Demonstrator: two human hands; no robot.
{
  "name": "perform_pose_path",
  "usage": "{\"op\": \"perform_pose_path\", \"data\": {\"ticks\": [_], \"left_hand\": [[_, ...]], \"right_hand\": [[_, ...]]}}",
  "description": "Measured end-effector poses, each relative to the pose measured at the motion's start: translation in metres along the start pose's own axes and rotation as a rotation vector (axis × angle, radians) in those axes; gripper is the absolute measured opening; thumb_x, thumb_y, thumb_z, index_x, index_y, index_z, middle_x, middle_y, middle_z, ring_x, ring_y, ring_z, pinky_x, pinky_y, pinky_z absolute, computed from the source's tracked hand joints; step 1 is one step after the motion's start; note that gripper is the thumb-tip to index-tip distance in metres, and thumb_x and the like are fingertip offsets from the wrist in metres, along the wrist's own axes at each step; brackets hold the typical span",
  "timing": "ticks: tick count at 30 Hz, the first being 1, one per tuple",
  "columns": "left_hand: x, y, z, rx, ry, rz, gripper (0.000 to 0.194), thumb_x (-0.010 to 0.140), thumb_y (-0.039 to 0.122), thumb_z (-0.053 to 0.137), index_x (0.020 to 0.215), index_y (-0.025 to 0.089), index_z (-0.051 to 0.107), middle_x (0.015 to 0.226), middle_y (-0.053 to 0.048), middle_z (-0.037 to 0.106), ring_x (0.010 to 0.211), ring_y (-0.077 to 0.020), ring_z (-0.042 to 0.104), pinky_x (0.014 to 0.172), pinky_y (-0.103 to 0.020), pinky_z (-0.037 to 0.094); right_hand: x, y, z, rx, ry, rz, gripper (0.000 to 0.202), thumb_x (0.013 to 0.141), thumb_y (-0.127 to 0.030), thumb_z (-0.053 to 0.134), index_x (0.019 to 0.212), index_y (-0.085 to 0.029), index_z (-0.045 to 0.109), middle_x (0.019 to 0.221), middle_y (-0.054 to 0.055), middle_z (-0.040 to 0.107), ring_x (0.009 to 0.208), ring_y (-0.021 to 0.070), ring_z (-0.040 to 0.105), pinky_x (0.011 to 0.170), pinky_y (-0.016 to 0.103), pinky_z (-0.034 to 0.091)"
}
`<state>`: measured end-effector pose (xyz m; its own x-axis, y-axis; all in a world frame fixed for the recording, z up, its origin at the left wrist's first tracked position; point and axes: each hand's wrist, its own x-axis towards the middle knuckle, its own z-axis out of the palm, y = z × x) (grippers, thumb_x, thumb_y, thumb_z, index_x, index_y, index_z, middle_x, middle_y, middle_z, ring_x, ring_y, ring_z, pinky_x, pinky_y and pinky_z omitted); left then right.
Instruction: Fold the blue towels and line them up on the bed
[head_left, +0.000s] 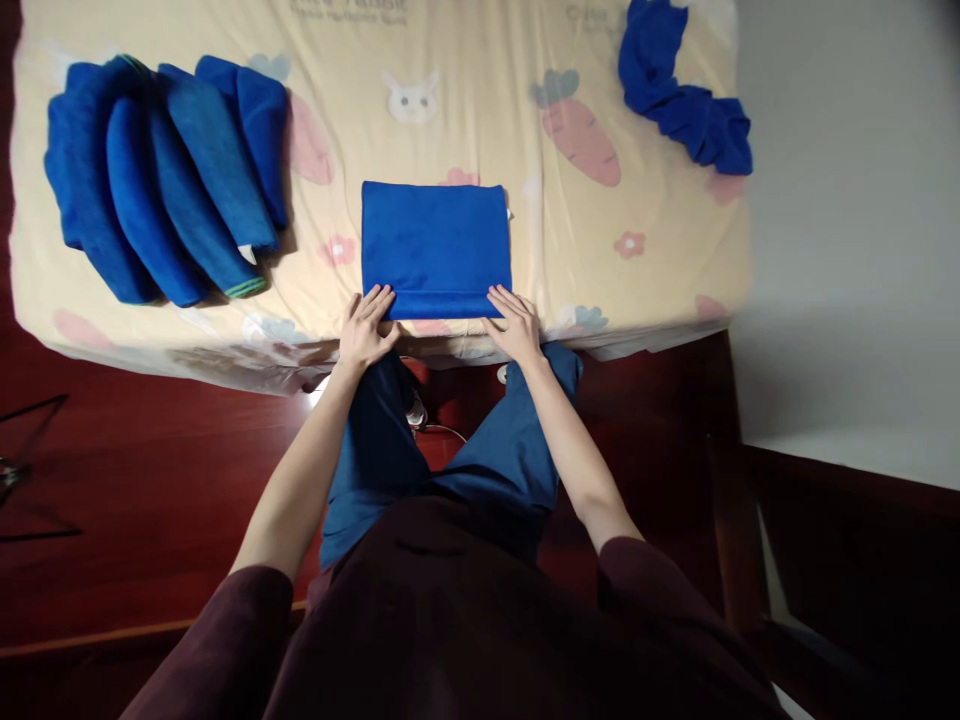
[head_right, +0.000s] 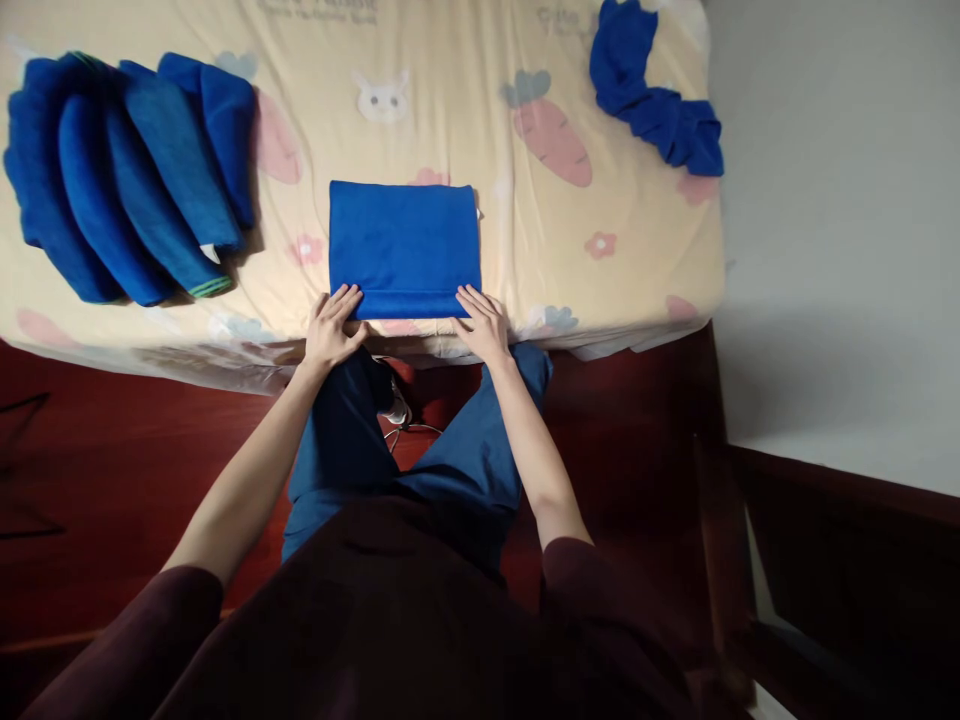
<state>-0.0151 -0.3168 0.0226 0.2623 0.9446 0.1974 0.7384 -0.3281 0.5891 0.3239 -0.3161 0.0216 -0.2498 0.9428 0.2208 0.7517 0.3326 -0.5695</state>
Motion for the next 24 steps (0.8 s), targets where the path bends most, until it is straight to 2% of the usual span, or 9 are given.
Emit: {"op": "perform_pose_path", "data": {"ticks": [6, 11, 17, 24], "left_hand": [[0.003, -0.001, 0.005, -0.018, 0.055, -0.059, 0.065, 0.081, 0.021, 0.058, 0.145, 0.026, 0.059, 0.156, -0.007, 0.054, 0.150, -0.0276, 0.044, 0.129, -0.057, 0.024], [0.004, -0.011, 0.006, -0.052, 0.125, -0.103, 0.061, 0.078, 0.009, 0.050, 0.134, 0.026, 0.068, 0.148, -0.006, 0.061, 0.146, -0.0260, 0.050, 0.125, -0.056, 0.033], [0.002, -0.026, 0.003, -0.077, 0.238, -0.150, 0.057, 0.081, 0.008, 0.046, 0.129, 0.026, 0.071, 0.143, -0.006, 0.066, 0.138, -0.0248, 0.055, 0.121, -0.050, 0.043], [0.005, -0.031, 0.001, -0.040, 0.260, -0.202, 0.056, 0.081, 0.010, 0.048, 0.129, 0.030, 0.070, 0.138, -0.004, 0.067, 0.133, -0.0280, 0.055, 0.117, -0.052, 0.046]], "right_hand": [[0.000, 0.007, 0.006, 0.036, 0.085, 0.050, 0.055, 0.086, -0.008, 0.052, 0.136, -0.023, 0.068, 0.145, 0.006, 0.065, 0.141, 0.0220, 0.055, 0.123, 0.049, 0.040], [0.001, 0.016, 0.008, 0.071, 0.167, 0.122, 0.061, 0.080, -0.001, 0.047, 0.132, -0.023, 0.071, 0.141, 0.005, 0.067, 0.138, 0.0219, 0.055, 0.115, 0.046, 0.050], [0.003, 0.024, 0.008, 0.016, 0.242, 0.179, 0.067, 0.076, 0.002, 0.044, 0.130, -0.024, 0.072, 0.135, 0.006, 0.069, 0.130, 0.0247, 0.057, 0.115, 0.049, 0.050], [0.004, 0.033, 0.015, -0.008, 0.271, 0.235, 0.064, 0.075, -0.001, 0.044, 0.129, -0.023, 0.073, 0.123, 0.012, 0.064, 0.125, 0.0286, 0.056, 0.111, 0.048, 0.051]]}}
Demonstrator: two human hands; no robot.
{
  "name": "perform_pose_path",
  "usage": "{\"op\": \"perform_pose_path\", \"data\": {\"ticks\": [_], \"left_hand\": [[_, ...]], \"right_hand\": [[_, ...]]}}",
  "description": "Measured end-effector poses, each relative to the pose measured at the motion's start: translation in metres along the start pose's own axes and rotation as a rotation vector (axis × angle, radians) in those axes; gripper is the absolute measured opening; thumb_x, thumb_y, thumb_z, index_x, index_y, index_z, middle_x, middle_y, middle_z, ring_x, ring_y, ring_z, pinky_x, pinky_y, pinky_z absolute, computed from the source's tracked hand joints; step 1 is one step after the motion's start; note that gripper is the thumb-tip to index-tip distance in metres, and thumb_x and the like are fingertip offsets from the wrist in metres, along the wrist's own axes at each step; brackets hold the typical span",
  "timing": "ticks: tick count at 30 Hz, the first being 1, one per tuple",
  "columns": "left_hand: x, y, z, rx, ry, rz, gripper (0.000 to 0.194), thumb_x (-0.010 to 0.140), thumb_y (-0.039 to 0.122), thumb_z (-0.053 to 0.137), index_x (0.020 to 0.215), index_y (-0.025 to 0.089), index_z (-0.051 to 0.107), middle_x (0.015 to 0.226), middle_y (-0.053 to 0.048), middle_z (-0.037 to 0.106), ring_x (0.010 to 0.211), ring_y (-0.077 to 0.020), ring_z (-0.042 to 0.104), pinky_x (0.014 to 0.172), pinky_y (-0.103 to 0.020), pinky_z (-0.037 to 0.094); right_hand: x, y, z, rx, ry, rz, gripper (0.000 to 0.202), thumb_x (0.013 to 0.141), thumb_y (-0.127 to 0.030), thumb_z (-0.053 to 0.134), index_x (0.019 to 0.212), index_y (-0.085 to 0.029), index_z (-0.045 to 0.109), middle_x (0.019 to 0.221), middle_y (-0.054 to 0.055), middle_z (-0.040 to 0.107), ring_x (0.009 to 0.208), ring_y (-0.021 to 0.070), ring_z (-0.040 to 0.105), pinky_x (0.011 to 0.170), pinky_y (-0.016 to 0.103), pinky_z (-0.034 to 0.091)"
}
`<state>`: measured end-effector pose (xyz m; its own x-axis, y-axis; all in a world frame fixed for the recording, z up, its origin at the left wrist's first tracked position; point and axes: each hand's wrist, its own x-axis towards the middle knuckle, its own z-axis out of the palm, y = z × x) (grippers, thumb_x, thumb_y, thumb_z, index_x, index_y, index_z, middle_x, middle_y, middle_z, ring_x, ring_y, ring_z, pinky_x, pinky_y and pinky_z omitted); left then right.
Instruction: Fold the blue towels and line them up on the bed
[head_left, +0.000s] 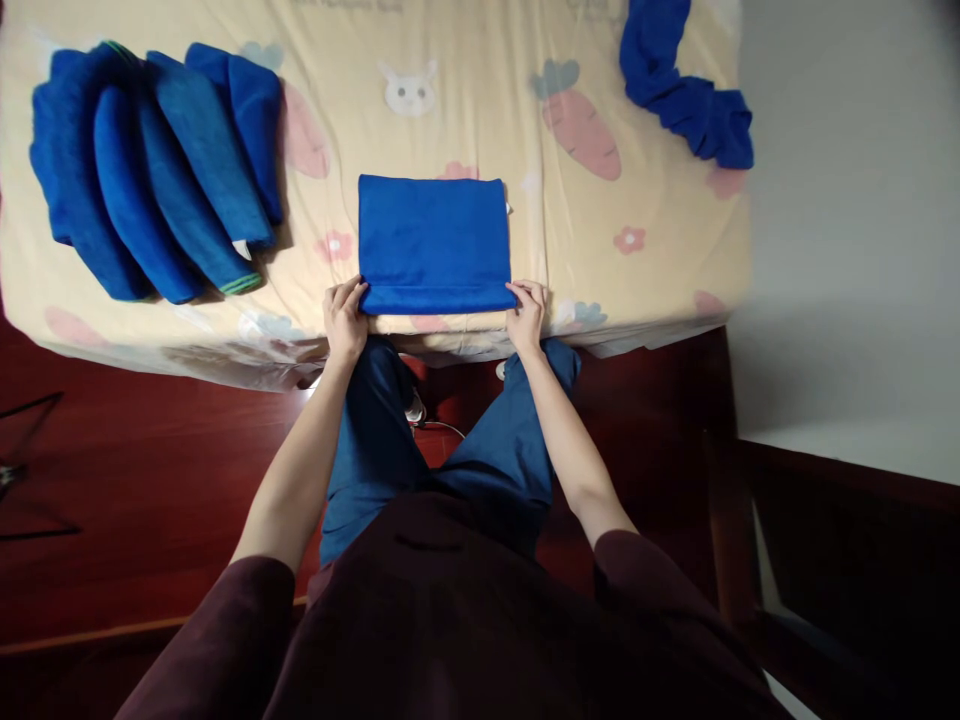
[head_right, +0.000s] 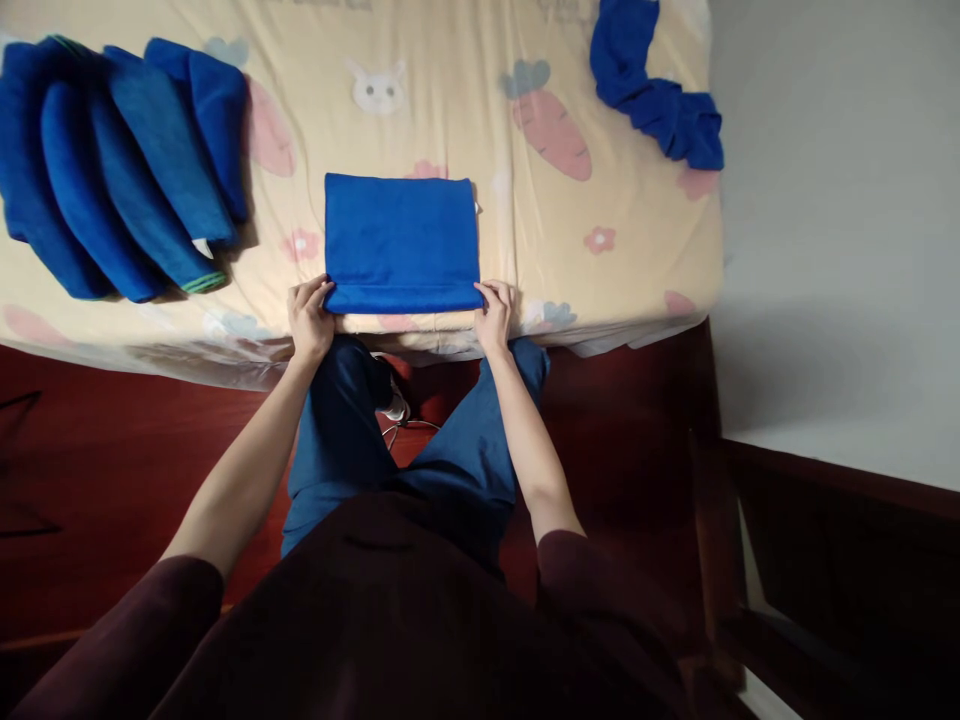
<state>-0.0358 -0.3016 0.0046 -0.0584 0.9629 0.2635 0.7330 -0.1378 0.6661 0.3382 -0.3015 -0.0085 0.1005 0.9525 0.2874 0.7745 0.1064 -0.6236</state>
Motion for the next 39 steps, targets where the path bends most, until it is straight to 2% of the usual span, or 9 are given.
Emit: {"op": "perform_pose_path", "data": {"ticks": [4, 8, 14, 17, 21, 25, 29, 34, 39], "left_hand": [[0.001, 0.000, 0.001, 0.003, 0.019, -0.002, 0.052, 0.083, 0.011, 0.048, 0.125, 0.032, 0.070, 0.133, -0.006, 0.068, 0.131, -0.0293, 0.056, 0.115, -0.053, 0.046], [-0.001, 0.003, 0.000, -0.016, 0.042, -0.026, 0.040, 0.088, 0.015, 0.048, 0.117, 0.032, 0.070, 0.128, -0.008, 0.066, 0.130, -0.0279, 0.057, 0.114, -0.048, 0.046], [-0.002, 0.003, 0.001, -0.042, 0.074, -0.073, 0.023, 0.099, 0.033, 0.049, 0.113, 0.026, 0.065, 0.124, -0.011, 0.061, 0.127, -0.0275, 0.057, 0.112, -0.045, 0.046], [-0.003, 0.003, 0.001, -0.040, 0.095, -0.107, 0.026, 0.101, 0.045, 0.048, 0.109, 0.025, 0.063, 0.121, -0.012, 0.059, 0.126, -0.0282, 0.057, 0.111, -0.046, 0.046], [-0.003, 0.007, 0.000, -0.064, 0.108, -0.118, 0.036, 0.103, 0.053, 0.043, 0.105, 0.021, 0.060, 0.118, -0.014, 0.058, 0.126, -0.0302, 0.056, 0.115, -0.050, 0.042], [-0.005, 0.009, -0.001, -0.024, 0.113, -0.133, 0.038, 0.105, 0.052, 0.039, 0.100, 0.019, 0.059, 0.115, -0.015, 0.057, 0.126, -0.0317, 0.055, 0.115, -0.053, 0.040], [-0.005, 0.009, -0.002, 0.070, 0.110, -0.162, 0.035, 0.106, 0.045, 0.038, 0.093, 0.019, 0.057, 0.111, -0.016, 0.058, 0.124, -0.0338, 0.055, 0.112, -0.057, 0.040], [-0.005, 0.010, -0.002, 0.101, 0.129, -0.177, 0.027, 0.103, 0.037, 0.045, 0.085, 0.020, 0.056, 0.106, -0.016, 0.059, 0.124, -0.0370, 0.054, 0.111, -0.064, 0.037], [-0.007, 0.011, -0.001, 0.099, 0.138, -0.177, 0.022, 0.099, 0.033, 0.051, 0.082, 0.020, 0.058, 0.105, -0.016, 0.062, 0.127, -0.0393, 0.051, 0.112, -0.067, 0.033]], "right_hand": [[-0.001, 0.000, 0.000, -0.031, 0.012, -0.015, 0.060, 0.078, -0.002, 0.046, 0.126, -0.024, 0.073, 0.117, 0.012, 0.062, 0.121, 0.0293, 0.056, 0.110, 0.049, 0.051], [-0.001, -0.002, -0.001, -0.044, 0.021, -0.025, 0.049, 0.085, -0.006, 0.043, 0.121, -0.022, 0.072, 0.116, 0.013, 0.062, 0.119, 0.0289, 0.057, 0.108, 0.048, 0.052], [0.000, 0.001, 0.001, 0.005, 0.039, 0.017, 0.032, 0.100, -0.029, 0.044, 0.117, -0.020, 0.070, 0.116, 0.014, 0.063, 0.119, 0.0303, 0.057, 0.109, 0.051, 0.048], [0.001, 0.003, 0.004, 0.054, 0.056, 0.060, 0.031, 0.104, -0.040, 0.046, 0.107, -0.020, 0.070, 0.113, 0.014, 0.063, 0.118, 0.0299, 0.057, 0.110, 0.050, 0.047], [0.001, 0.002, 0.006, 0.064, 0.068, 0.083, 0.037, 0.106, -0.045, 0.043, 0.100, -0.021, 0.070, 0.111, 0.013, 0.063, 0.119, 0.0282, 0.057, 0.112, 0.049, 0.045], [0.000, -0.001, 0.004, 0.067, 0.061, 0.092, 0.043, 0.108, -0.051, 0.039, 0.097, -0.021, 0.069, 0.108, 0.012, 0.063, 0.118, 0.0280, 0.057, 0.112, 0.051, 0.043], [-0.001, -0.005, 0.003, 0.051, 0.067, 0.092, 0.046, 0.107, -0.053, 0.039, 0.086, -0.021, 0.064, 0.099, 0.011, 0.061, 0.109, 0.0274, 0.059, 0.107, 0.052, 0.045], [0.000, -0.004, 0.006, 0.041, 0.118, 0.083, 0.040, 0.105, -0.047, 0.045, 0.074, -0.023, 0.055, 0.087, 0.007, 0.057, 0.095, 0.0246, 0.058, 0.098, 0.045, 0.050], [0.001, -0.005, 0.007, 0.028, 0.150, 0.082, 0.032, 0.099, -0.034, 0.055, 0.069, -0.024, 0.049, 0.082, 0.005, 0.055, 0.092, 0.0237, 0.057, 0.093, 0.041, 0.051]]}}
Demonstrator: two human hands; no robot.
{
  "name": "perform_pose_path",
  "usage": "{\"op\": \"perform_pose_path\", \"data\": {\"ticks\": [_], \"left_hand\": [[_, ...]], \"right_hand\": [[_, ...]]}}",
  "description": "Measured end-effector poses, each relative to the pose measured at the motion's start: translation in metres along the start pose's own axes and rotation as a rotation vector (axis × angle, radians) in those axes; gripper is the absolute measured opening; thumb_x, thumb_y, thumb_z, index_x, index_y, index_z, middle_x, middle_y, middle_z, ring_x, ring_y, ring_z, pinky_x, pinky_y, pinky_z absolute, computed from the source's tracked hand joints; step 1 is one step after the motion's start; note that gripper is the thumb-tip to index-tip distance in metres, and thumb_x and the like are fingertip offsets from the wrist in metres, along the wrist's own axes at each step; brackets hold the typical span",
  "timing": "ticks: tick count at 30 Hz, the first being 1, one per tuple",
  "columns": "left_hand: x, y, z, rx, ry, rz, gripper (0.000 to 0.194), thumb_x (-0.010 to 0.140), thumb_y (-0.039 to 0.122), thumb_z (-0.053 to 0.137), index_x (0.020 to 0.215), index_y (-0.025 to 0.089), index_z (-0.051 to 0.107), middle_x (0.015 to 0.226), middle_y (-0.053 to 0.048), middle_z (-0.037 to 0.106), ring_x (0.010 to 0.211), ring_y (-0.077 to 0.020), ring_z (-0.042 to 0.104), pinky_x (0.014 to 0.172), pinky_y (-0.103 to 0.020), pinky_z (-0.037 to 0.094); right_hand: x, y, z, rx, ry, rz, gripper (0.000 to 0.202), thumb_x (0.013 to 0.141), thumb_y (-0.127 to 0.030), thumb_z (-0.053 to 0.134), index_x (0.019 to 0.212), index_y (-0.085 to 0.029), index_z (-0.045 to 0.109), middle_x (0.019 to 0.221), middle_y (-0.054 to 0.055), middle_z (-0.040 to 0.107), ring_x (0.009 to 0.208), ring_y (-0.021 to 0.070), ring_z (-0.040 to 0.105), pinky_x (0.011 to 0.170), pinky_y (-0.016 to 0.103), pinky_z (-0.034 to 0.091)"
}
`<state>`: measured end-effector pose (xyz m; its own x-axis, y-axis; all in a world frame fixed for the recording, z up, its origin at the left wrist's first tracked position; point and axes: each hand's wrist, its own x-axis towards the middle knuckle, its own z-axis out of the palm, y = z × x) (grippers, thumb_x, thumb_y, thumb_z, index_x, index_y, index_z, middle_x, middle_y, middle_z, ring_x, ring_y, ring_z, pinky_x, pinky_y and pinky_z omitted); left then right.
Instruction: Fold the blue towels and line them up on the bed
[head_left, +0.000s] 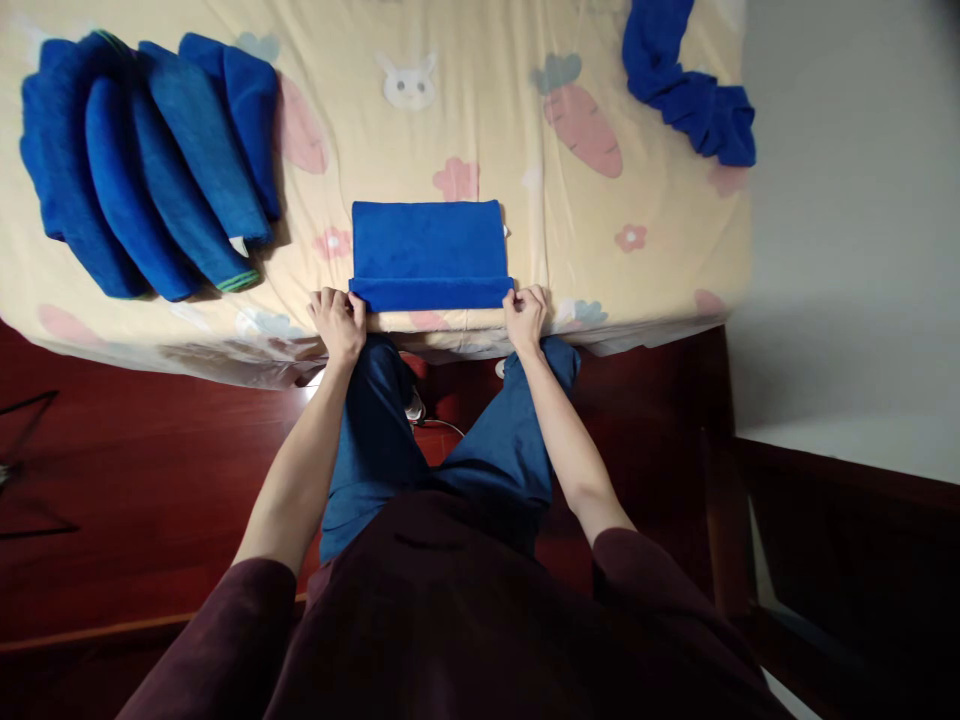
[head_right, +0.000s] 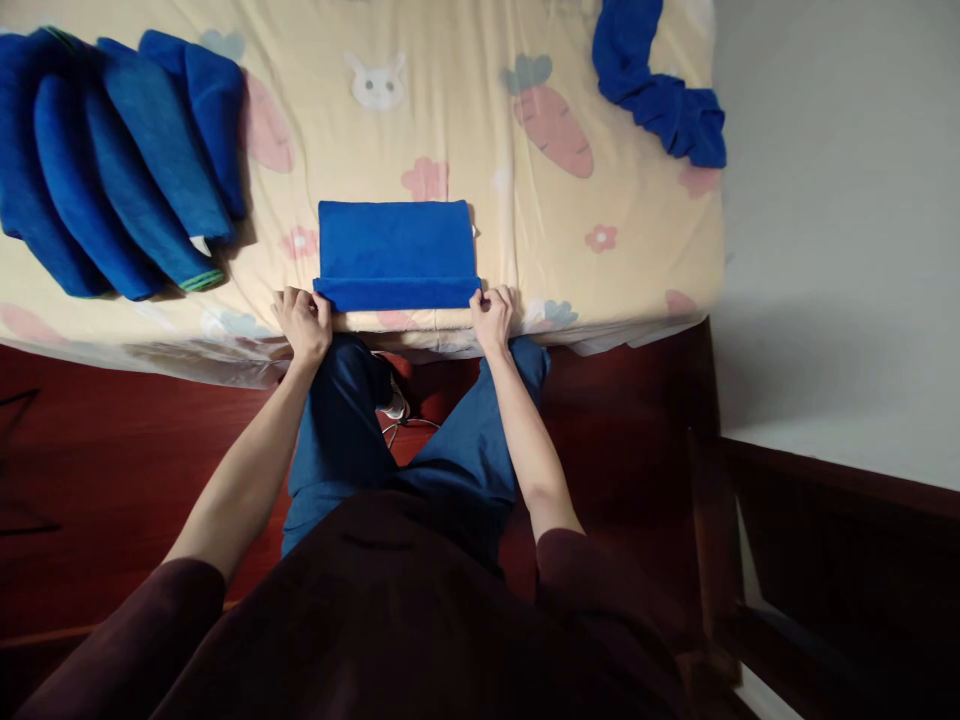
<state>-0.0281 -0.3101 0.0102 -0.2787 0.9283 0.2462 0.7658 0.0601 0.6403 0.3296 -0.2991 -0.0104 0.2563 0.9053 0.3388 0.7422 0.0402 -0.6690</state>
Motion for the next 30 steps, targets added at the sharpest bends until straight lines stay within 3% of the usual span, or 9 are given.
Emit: {"op": "perform_pose_path", "data": {"ticks": [4, 8, 11, 14, 17, 21, 24, 30], "left_hand": [[-0.001, -0.001, 0.000, 0.022, 0.013, -0.001, 0.022, 0.099, 0.032, 0.051, 0.082, 0.020, 0.058, 0.106, -0.016, 0.063, 0.127, -0.0400, 0.052, 0.112, -0.068, 0.032], [-0.001, -0.001, 0.001, 0.035, 0.018, -0.006, 0.021, 0.099, 0.032, 0.049, 0.083, 0.020, 0.058, 0.105, -0.015, 0.063, 0.127, -0.0399, 0.051, 0.111, -0.067, 0.032], [-0.003, 0.001, -0.002, 0.031, 0.043, -0.027, 0.016, 0.098, 0.030, 0.050, 0.092, 0.018, 0.058, 0.109, -0.016, 0.063, 0.125, -0.0385, 0.051, 0.112, -0.067, 0.030], [-0.009, 0.006, -0.007, 0.035, 0.050, -0.006, 0.023, 0.095, 0.031, 0.055, 0.110, 0.013, 0.058, 0.122, -0.021, 0.061, 0.128, -0.0389, 0.049, 0.113, -0.067, 0.029], [-0.013, 0.013, -0.012, 0.001, -0.053, 0.101, 0.041, 0.092, 0.036, 0.058, 0.128, 0.016, 0.057, 0.145, -0.021, 0.053, 0.143, -0.0398, 0.041, 0.121, -0.066, 0.020], [-0.009, 0.020, -0.014, -0.009, -0.221, 0.275, 0.051, 0.093, 0.045, 0.056, 0.140, 0.027, 0.056, 0.158, -0.010, 0.048, 0.153, -0.0343, 0.035, 0.128, -0.059, 0.015], [-0.002, 0.019, -0.012, -0.011, -0.292, 0.343, 0.057, 0.094, 0.051, 0.053, 0.145, 0.028, 0.054, 0.158, -0.008, 0.051, 0.154, -0.0314, 0.036, 0.130, -0.057, 0.012], [0.003, 0.012, -0.006, -0.012, -0.343, 0.321, 0.070, 0.090, 0.056, 0.057, 0.152, 0.026, 0.049, 0.161, -0.008, 0.048, 0.156, -0.0318, 0.033, 0.132, -0.056, 0.011]], "right_hand": [[0.000, -0.003, -0.001, -0.001, 0.008, 0.001, 0.032, 0.096, -0.027, 0.058, 0.066, -0.025, 0.046, 0.079, 0.003, 0.053, 0.089, 0.0227, 0.056, 0.092, 0.040, 0.051], [0.002, -0.004, -0.003, 0.063, 0.008, 0.043, 0.034, 0.096, -0.031, 0.060, 0.066, -0.025, 0.046, 0.079, 0.003, 0.053, 0.085, 0.0216, 0.057, 0.093, 0.041, 0.053], [0.002, -0.004, -0.006, 0.110, 0.112, 0.087, 0.032, 0.100, -0.040, 0.056, 0.072, -0.025, 0.050, 0.081, 0.003, 0.055, 0.084, 0.0213, 0.059, 0.094, 0.044, 0.054], [0.000, -0.007, -0.012, 0.101, 0.202, 0.026, 0.029, 0.101, -0.047, 0.052, 0.087, -0.022, 0.059, 0.095, 0.009, 0.061, 0.100, 0.0256, 0.063, 0.100, 0.050, 0.053], [-0.003, -0.016, -0.018, 0.082, 0.030, -0.133, 0.034, 0.101, -0.049, 0.050, 0.112, -0.021, 0.066, 0.124, 0.015, 0.063, 0.126, 0.0320, 0.059, 0.112, 0.058, 0.046], [-0.004, -0.026, -0.022, 0.029, -0.230, -0.275, 0.045, 0.099, -0.046, 0.050, 0.138, -0.026, 0.061, 0.148, 0.010, 0.057, 0.143, 0.0329, 0.047, 0.121, 0.060, 0.036], [-0.003, -0.027, -0.021, -0.005, -0.310, -0.325, 0.049, 0.098, -0.042, 0.052, 0.144, -0.026, 0.058, 0.151, 0.007, 0.057, 0.146, 0.0305, 0.045, 0.124, 0.057, 0.036], [-0.002, -0.021, -0.015, -0.054, -0.346, -0.290, 0.060, 0.091, -0.026, 0.054, 0.151, -0.023, 0.053, 0.155, 0.006, 0.055, 0.147, 0.0296, 0.043, 0.127, 0.056, 0.034]]}}
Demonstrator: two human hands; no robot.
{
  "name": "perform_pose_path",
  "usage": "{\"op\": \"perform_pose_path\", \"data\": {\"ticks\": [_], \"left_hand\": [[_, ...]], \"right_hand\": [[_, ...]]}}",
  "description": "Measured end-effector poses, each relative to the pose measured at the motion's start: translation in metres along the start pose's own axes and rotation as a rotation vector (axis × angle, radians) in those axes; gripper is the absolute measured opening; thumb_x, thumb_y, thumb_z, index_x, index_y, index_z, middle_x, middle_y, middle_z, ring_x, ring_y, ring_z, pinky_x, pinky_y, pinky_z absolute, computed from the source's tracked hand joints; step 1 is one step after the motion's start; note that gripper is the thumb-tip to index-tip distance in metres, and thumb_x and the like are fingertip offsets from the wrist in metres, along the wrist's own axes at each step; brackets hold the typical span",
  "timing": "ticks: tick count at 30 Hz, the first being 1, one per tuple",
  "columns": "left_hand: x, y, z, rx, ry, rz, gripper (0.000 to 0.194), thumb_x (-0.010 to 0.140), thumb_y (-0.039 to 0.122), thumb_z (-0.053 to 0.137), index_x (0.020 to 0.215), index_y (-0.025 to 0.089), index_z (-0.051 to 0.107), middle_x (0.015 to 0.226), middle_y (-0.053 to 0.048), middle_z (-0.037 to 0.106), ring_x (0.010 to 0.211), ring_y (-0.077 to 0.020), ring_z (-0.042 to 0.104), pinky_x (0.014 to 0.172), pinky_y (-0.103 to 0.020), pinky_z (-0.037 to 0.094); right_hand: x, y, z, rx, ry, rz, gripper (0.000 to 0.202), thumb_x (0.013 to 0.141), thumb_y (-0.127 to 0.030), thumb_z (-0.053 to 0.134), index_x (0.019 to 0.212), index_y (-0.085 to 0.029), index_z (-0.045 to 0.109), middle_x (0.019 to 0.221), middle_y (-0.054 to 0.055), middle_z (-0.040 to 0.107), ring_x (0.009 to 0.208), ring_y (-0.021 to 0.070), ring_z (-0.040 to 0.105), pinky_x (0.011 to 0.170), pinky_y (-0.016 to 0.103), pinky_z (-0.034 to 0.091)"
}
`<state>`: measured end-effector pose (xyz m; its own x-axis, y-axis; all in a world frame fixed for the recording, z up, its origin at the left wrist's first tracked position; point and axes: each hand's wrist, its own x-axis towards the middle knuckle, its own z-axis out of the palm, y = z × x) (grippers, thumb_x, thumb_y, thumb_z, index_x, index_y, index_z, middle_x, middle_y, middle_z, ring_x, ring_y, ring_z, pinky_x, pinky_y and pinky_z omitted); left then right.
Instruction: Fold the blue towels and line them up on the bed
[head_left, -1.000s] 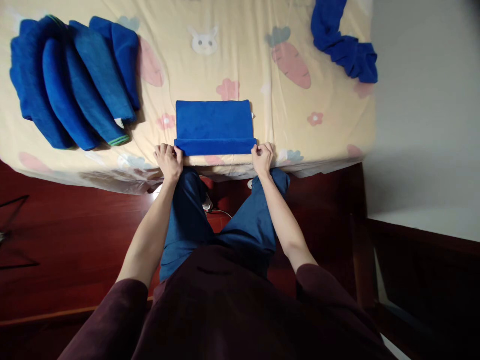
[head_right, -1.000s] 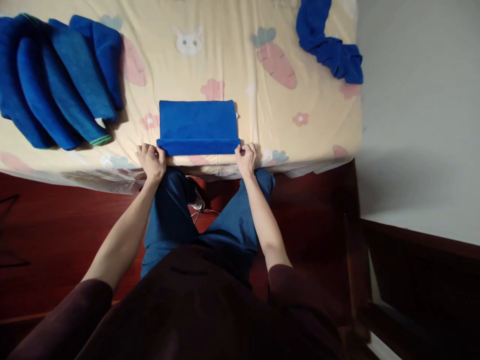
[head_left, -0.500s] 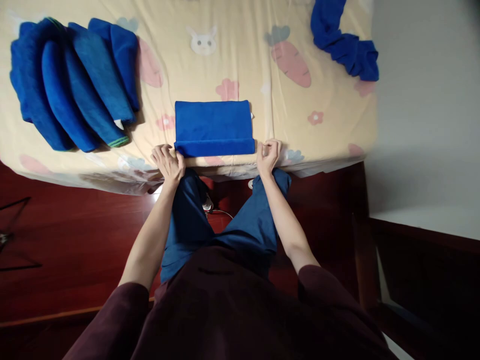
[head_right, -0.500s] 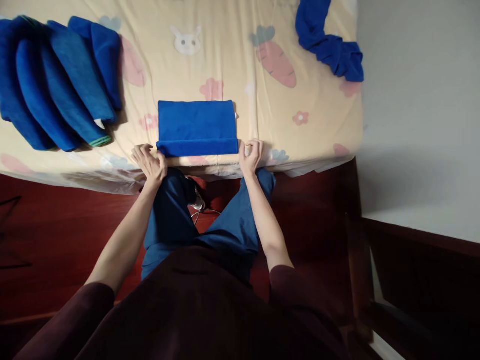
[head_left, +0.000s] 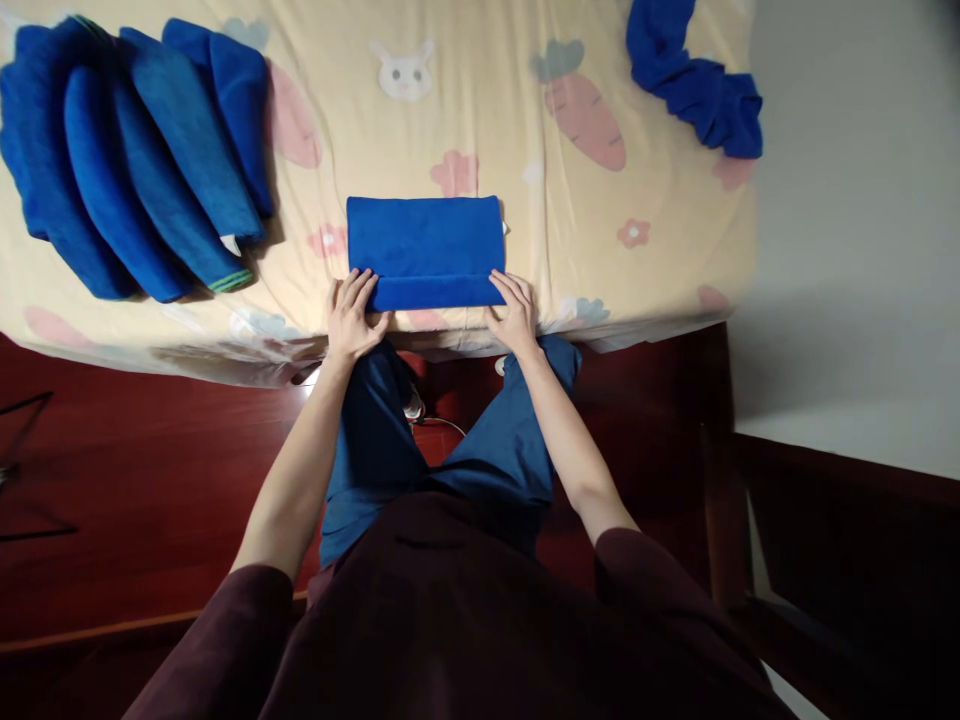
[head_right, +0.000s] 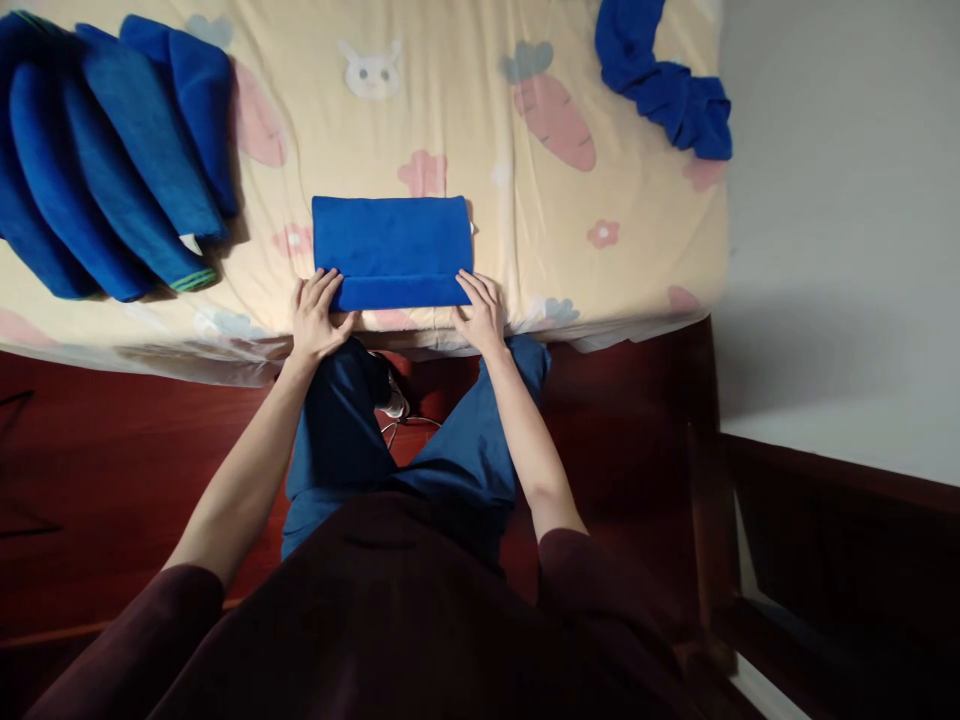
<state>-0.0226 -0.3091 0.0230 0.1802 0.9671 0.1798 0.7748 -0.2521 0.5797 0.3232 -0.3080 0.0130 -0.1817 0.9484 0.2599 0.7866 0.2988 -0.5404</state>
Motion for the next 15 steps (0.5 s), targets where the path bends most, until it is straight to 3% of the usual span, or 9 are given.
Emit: {"op": "perform_pose_path", "data": {"ticks": [7, 15], "left_hand": [[0.0017, -0.0007, 0.0014, -0.032, 0.032, -0.011, 0.067, 0.084, 0.035, 0.060, 0.150, 0.024, 0.051, 0.160, -0.009, 0.049, 0.154, -0.0308, 0.036, 0.131, -0.057, 0.017], [-0.0004, -0.0068, -0.0035, -0.127, 0.144, -0.075, 0.061, 0.079, 0.012, 0.050, 0.137, 0.027, 0.062, 0.152, -0.007, 0.057, 0.146, -0.0266, 0.047, 0.126, -0.050, 0.034]], "right_hand": [[0.0026, -0.0003, -0.0003, 0.105, 0.036, 0.073, 0.063, 0.085, -0.007, 0.047, 0.144, -0.026, 0.061, 0.148, 0.003, 0.061, 0.141, 0.0243, 0.050, 0.126, 0.051, 0.037], [0.0032, -0.0015, -0.0017, 0.158, 0.068, 0.085, 0.064, 0.081, -0.003, 0.042, 0.137, -0.025, 0.065, 0.144, 0.004, 0.064, 0.138, 0.0219, 0.053, 0.124, 0.049, 0.041]]}}
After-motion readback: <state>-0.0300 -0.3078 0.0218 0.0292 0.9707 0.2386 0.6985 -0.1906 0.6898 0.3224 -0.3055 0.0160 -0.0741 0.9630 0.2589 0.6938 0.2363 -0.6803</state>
